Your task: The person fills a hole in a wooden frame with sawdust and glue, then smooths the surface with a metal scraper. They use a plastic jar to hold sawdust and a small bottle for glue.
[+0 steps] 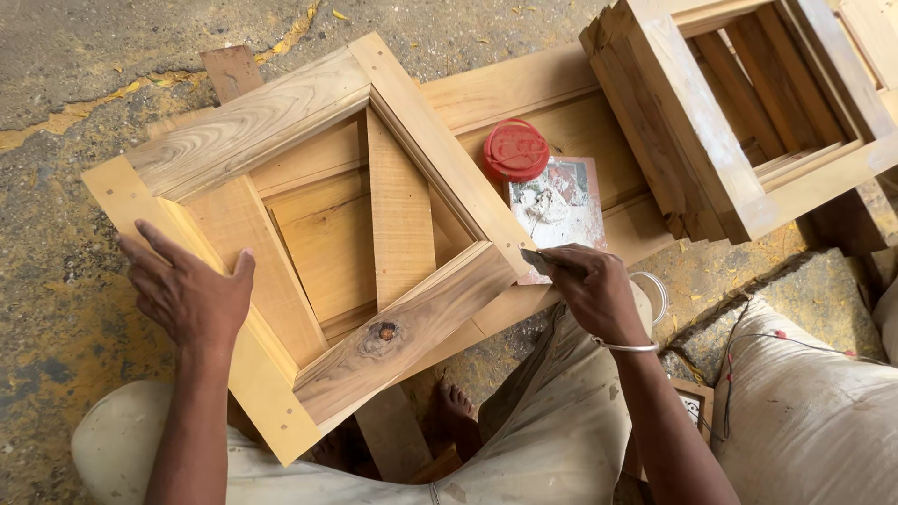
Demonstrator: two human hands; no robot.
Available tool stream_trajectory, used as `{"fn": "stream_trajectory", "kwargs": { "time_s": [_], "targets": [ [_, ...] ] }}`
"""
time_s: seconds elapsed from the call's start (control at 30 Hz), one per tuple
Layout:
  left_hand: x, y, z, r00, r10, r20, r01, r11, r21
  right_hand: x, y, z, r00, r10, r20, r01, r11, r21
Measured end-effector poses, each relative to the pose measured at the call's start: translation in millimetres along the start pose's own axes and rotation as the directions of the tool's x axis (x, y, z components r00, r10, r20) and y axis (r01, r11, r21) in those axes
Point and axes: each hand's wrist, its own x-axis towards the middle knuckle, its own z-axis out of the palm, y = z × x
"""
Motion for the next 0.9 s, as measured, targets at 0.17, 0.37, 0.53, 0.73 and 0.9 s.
{"fn": "stream_trajectory", "kwargs": {
  "time_s": [0.17, 0.37, 0.53, 0.73, 0.9],
  "targets": [
    [8, -19, 14, 0.993, -0.089, 0.078, 0.103, 0.973, -0.208, 26, -36, -6, 0.993, 0.044, 0.11, -0.025, 0.986, -0.166],
    [75, -42, 40, 0.995, 0.097, 0.015, -0.091, 0.971, -0.222, 7, -21, -16, 0.958, 0.23, 0.169, -0.254, 0.958, 0.136],
    [111, -24, 37, 0.978, 0.209, -0.002, -0.204, 0.952, -0.226, -56, 11, -9, 0.945, 0.325, -0.023, -0.256, 0.784, 0.566],
    [55, 115, 68, 0.75, 0.648, 0.134, -0.641, 0.762, -0.096, -103, 42, 4, 0.881, 0.428, -0.202, 0.023, 0.387, 0.922],
    [-49, 236, 88, 0.526, 0.846, 0.088, -0.805, 0.528, -0.27, -111, 62, -10, 0.892, 0.342, -0.294, 0.162, 0.366, 0.916]
  ]
}}
